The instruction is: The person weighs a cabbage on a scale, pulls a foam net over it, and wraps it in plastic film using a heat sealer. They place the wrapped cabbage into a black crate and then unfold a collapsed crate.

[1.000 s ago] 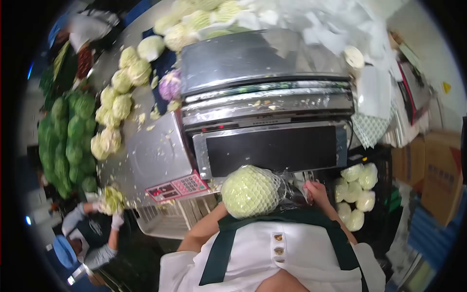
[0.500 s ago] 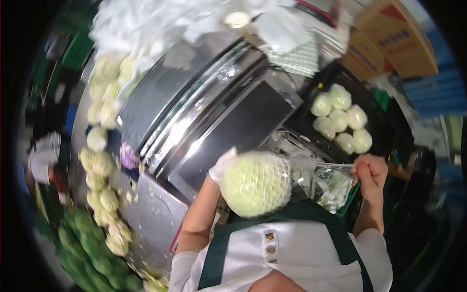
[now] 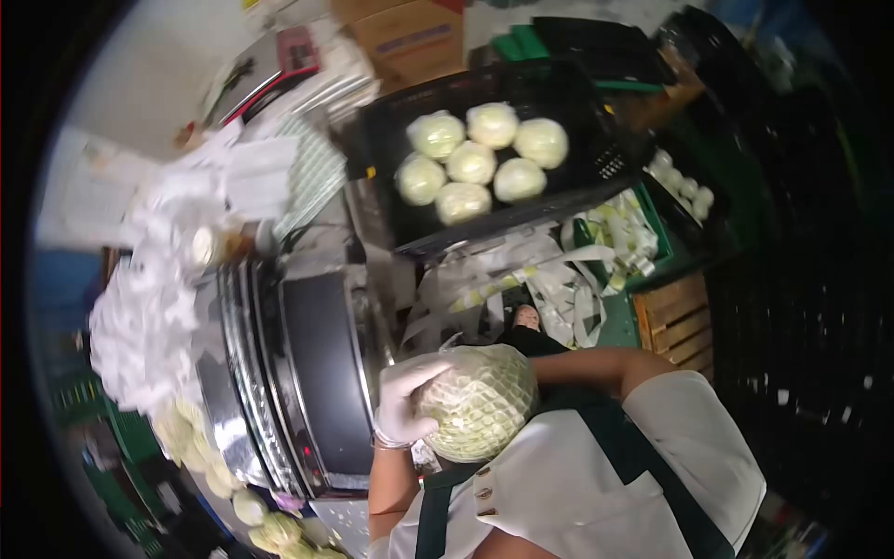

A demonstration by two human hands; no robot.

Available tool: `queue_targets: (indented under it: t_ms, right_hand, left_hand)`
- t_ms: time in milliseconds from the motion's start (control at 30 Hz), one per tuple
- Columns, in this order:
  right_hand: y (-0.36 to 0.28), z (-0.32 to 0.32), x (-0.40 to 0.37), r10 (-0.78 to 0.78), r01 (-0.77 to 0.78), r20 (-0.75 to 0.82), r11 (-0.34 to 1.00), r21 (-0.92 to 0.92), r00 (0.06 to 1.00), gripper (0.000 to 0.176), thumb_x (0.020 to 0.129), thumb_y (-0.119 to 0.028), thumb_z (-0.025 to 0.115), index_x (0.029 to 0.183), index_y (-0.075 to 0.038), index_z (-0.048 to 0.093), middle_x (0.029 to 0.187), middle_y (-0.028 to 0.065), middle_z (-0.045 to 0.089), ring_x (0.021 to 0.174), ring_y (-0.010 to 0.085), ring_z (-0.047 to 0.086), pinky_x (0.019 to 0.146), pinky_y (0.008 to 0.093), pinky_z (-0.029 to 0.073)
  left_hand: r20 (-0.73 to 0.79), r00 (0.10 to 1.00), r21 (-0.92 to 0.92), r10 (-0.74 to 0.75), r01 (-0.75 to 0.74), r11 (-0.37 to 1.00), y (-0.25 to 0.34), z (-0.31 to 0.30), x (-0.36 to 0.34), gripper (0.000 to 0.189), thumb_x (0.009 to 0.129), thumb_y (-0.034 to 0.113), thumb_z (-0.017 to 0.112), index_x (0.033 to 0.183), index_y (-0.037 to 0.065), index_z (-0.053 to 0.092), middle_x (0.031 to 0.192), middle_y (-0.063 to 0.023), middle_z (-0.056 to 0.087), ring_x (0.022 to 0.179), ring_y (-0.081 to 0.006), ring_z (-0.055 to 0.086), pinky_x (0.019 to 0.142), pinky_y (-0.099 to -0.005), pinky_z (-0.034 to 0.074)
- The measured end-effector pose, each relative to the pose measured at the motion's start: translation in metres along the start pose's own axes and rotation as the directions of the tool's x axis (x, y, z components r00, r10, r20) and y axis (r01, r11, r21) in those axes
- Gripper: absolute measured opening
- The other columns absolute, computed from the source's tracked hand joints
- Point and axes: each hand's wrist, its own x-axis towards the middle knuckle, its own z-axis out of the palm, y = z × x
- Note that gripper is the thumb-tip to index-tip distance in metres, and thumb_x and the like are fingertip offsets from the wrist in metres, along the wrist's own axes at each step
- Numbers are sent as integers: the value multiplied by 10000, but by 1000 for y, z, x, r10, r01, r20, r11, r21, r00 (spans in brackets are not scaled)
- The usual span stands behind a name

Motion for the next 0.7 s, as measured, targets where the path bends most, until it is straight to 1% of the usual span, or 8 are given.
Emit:
queue_targets:
  t_ms: [133,233,267,333,367,433,500,700]
  right_hand:
    - [4,-12,-79,-116,164,-118,772,614,986,338,832,-232,508,1108,-36,510,1074,107,546,996,173,507,863,316,398]
    - [8,-25,-130,-267,359,-270,378,854,925,394,858,-264,472,1175,-30,467,1145,114,517,1057,192,487,910,324,378]
    - [7,-31,-143,-301,434,-355,264,861,885,412,867,-274,461,1198,-27,453,1169,116,507,1078,199,480,926,326,371]
    - [-6,-50,-167,-267,596,-554,112,795,789,450,884,-295,437,1243,-23,425,1216,120,487,1119,212,467,957,332,357]
    - [-27,-55,-182,-43,673,-675,155,723,736,484,880,-317,434,1262,-21,405,1237,119,470,1137,214,452,975,331,339]
    - [-25,-94,-165,-155,831,-855,370,415,495,591,852,-342,463,1318,-8,318,1317,134,376,1210,234,372,1016,321,277]
    - [-54,-129,-161,-377,627,-805,779,-7,459,689,859,-324,458,1378,10,150,1429,155,176,1315,244,190,1058,334,182]
    - [-99,-234,-100,-352,419,-879,885,-201,322,789,780,-419,523,1334,56,223,1373,255,222,1282,319,242,1044,366,207]
  left_hand:
    - [-91,963,453,252,-185,872,10,34,42,664,603,506,666,979,-38,595,950,-190,617,856,-306,609,788,-347,466]
    - [149,989,124,-4,-15,992,0,83,88,787,613,416,703,1205,-26,432,1241,-192,454,1161,-253,444,966,-353,348]
    - [127,941,-129,-312,328,936,-13,87,86,775,660,358,688,1249,-29,364,1273,-154,426,1192,-230,406,994,-346,320]
    - [-34,931,-412,-364,319,853,-56,102,95,599,793,317,566,1244,-20,362,1249,-116,442,1152,-214,430,982,-331,329]
    - [-113,917,-533,-383,270,802,-78,106,100,531,843,305,513,1239,-17,367,1242,-111,447,1138,-214,439,980,-326,331]
    - [-112,863,-605,-492,334,723,-108,107,130,479,934,359,351,1254,4,379,1249,-99,457,1146,-212,440,983,-343,337]
    - [-78,810,-758,-581,331,563,-107,106,175,508,937,399,315,1261,15,389,1266,-105,455,1156,-224,442,988,-360,336]
    - [-30,807,-689,-589,410,597,-168,57,287,558,912,471,289,1276,61,391,1264,-113,463,1151,-272,455,970,-421,360]
